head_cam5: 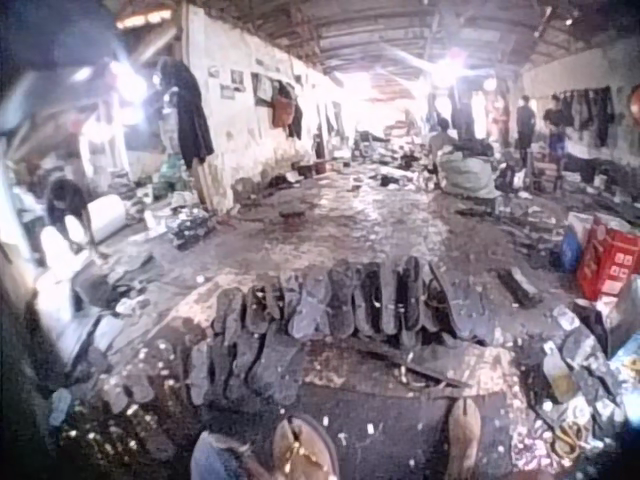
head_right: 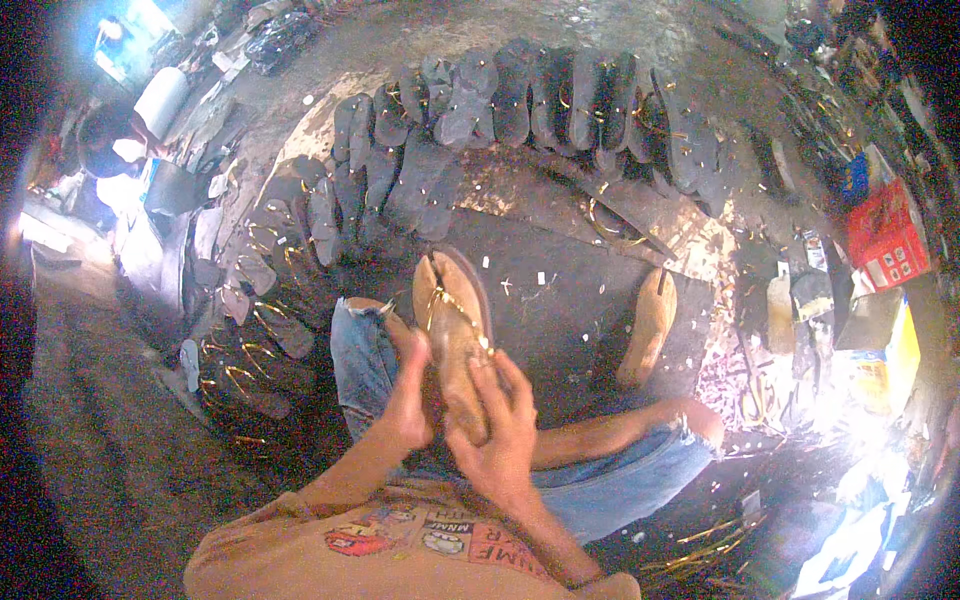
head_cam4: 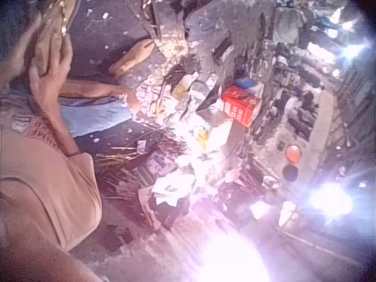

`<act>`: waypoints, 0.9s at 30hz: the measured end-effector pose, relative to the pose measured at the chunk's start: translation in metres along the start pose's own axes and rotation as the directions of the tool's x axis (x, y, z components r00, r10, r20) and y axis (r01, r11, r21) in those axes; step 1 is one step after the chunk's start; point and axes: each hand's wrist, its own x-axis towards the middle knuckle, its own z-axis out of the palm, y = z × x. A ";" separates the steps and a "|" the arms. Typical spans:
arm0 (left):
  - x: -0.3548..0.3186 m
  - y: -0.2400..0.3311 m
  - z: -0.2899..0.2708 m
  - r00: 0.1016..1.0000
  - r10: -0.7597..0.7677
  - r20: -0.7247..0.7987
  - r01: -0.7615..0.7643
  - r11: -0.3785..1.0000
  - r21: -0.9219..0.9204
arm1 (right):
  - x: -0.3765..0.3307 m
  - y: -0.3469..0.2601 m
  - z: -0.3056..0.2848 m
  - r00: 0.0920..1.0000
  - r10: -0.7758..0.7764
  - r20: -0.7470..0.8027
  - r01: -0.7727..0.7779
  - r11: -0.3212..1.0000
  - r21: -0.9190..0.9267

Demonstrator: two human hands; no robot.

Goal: The person sits on the ground and repeatedly picks up a black flip-flop sole and a gold strap. They insert the strap into the sole using a wooden shoe last, then remove the last and place the finished flip-flop aside. The process is repeated for multiple units.

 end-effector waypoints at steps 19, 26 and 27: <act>-0.103 -0.021 -0.067 0.823 -0.084 0.562 0.362 0.840 -0.404 | -0.088 -0.010 -0.044 0.590 0.541 0.599 -0.791 0.241 0.562; -0.105 0.030 0.041 0.930 0.010 0.368 -0.221 0.817 0.533 | -0.094 0.040 -0.019 0.595 0.618 0.514 -0.774 0.266 0.575; -0.102 0.029 0.042 0.948 0.023 0.316 -0.201 0.815 0.543 | -0.078 0.022 -0.009 0.555 0.670 0.493 -0.747 0.141 0.650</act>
